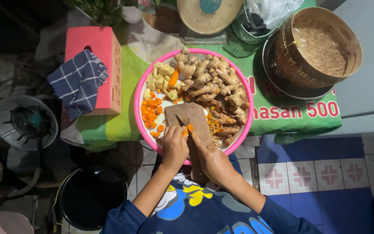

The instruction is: The person peels and chops carrots and ginger on a wooden cutting board placed over a pink basin. The person uses a knife to slice the vegetables into small pieces and places them into the basin.

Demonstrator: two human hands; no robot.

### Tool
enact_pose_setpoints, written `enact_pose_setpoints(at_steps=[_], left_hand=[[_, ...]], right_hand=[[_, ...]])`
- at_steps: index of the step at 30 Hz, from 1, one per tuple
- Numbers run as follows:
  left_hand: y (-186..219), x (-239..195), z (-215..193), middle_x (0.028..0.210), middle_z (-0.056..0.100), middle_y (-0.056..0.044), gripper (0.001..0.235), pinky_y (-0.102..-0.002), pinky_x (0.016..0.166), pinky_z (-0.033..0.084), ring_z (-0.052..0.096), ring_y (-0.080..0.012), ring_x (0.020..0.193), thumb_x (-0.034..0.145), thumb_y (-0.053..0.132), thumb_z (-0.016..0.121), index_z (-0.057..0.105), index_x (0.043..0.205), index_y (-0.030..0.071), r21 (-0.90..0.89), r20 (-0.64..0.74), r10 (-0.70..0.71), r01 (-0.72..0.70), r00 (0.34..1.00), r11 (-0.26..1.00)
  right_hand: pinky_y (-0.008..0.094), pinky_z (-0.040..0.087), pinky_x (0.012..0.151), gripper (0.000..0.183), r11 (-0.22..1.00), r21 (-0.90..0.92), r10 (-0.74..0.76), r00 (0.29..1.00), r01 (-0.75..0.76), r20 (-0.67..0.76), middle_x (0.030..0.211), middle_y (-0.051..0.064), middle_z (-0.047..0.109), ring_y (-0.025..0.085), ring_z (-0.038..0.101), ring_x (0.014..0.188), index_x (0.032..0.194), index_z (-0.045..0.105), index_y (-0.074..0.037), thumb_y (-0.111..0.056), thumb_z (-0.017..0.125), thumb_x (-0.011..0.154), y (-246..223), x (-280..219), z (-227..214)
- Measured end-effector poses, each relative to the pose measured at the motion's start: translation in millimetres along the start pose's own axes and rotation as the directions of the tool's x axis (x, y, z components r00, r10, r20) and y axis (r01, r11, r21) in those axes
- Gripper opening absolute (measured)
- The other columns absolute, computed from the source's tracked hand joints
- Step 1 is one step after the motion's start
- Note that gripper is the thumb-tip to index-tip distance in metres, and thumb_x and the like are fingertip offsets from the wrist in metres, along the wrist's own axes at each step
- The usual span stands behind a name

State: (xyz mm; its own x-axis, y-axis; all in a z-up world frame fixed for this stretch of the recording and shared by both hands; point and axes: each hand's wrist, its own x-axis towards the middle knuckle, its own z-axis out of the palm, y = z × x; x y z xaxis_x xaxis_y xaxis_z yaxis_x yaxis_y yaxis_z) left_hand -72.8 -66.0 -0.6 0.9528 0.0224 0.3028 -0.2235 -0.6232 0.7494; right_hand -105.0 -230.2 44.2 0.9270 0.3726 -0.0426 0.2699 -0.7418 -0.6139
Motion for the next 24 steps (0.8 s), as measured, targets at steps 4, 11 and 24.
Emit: enact_pose_setpoints(at_steps=[4,11,24], left_hand=[[-6.0,-1.3,1.8,0.102,0.063,-0.02,0.024,-0.047,0.089,0.048,0.058,-0.0413,0.1,0.079,-0.003,0.068,0.065,0.103,-0.003,-0.011,-0.014,0.008,-0.008,1.0,1.0],[-11.4,-3.4,-0.3,0.105,0.064,-0.02,0.031,-0.049,0.09,0.049,0.06,-0.0421,0.102,0.077,-0.005,0.064,0.065,0.109,-0.003,-0.056,-0.071,0.02,-0.024,0.997,0.998],[-7.5,-6.5,-4.2,0.095,0.061,-0.019,0.012,-0.049,0.084,0.048,0.058,-0.0414,0.095,0.082,-0.004,0.064,0.057,0.09,0.0,-0.033,-0.054,0.016,-0.018,0.998,0.999]], right_hand=[[0.047,0.056,0.066,0.07,0.995,0.043,0.092,0.993,-0.095,0.07,0.087,0.025,0.069,0.043,0.07,0.073,0.152,0.044,-0.013,-0.001,0.061,0.085,6.1,-20.9,-7.6],[0.04,0.058,0.074,0.061,0.929,0.324,0.167,0.984,-0.179,0.063,0.093,0.021,0.071,0.036,0.073,0.081,0.151,0.047,-0.015,0.0,0.059,0.093,8.7,-25.0,-26.8],[0.047,0.054,0.064,0.069,0.997,0.06,0.037,0.999,-0.038,0.019,0.085,0.018,0.068,0.039,0.068,0.07,0.152,0.045,-0.017,-0.002,0.064,0.087,-14.9,-32.3,-30.2]])
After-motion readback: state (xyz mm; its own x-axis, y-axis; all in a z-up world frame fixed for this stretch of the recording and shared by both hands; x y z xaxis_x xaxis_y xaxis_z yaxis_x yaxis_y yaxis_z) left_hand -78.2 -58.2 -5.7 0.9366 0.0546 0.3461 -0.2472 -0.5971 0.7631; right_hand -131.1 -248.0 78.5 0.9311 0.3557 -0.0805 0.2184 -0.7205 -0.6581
